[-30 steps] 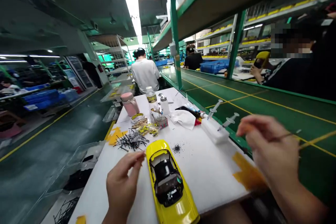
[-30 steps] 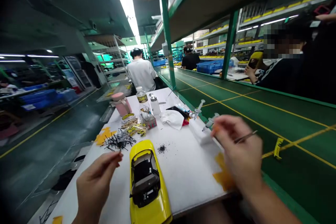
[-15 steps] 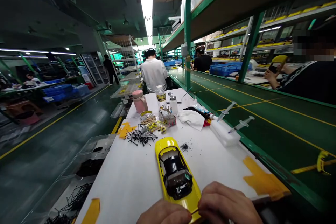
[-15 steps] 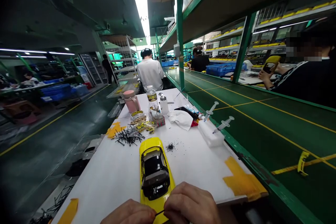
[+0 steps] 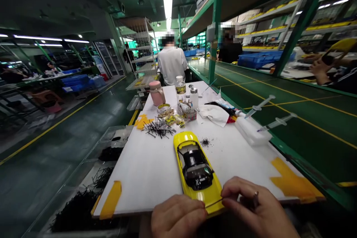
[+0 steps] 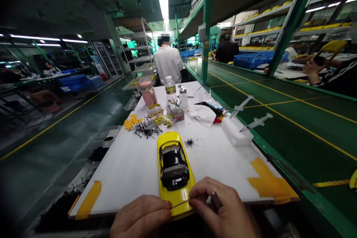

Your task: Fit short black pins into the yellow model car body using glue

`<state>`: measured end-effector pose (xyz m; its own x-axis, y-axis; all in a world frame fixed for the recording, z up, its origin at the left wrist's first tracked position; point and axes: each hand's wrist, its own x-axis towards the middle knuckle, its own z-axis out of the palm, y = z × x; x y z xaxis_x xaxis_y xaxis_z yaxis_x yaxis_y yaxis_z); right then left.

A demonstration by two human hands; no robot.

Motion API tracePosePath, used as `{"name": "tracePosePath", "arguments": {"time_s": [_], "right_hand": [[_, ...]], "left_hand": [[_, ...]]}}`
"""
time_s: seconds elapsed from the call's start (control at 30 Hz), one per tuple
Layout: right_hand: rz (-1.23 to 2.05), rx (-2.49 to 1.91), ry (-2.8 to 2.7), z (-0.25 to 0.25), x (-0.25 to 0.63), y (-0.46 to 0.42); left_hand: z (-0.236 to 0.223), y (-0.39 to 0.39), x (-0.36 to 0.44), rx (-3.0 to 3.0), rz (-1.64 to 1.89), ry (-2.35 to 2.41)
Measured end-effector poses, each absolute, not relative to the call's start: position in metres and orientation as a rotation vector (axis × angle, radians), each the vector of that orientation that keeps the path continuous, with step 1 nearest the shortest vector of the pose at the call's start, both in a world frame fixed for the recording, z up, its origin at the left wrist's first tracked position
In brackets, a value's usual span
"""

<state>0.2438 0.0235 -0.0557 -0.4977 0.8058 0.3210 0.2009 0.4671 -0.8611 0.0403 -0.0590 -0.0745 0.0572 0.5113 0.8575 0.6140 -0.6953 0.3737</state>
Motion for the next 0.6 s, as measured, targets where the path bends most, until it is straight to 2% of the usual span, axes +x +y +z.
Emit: {"name": "tracePosePath", "arguments": {"time_s": [0.1, 0.27, 0.47, 0.6], "right_hand": [[1.037, -0.843, -1.932, -0.053, 0.245, 0.02], [0.868, -0.735, -1.983, -0.054, 0.248, 0.024], [0.627, -0.694, -2.114, -0.062, 0.243, 0.039], [0.553, -0.67, -2.193, -0.064, 0.236, 0.045]], "left_hand": [[-0.067, -0.07, 0.035, -2.374, -1.639, -1.253], [-0.075, -0.077, 0.029, -2.28, -1.74, -1.483], [-0.094, -0.067, 0.02, -1.565, -2.279, -2.004], [-0.098, -0.059, 0.018, -1.473, -2.559, -2.207]]}}
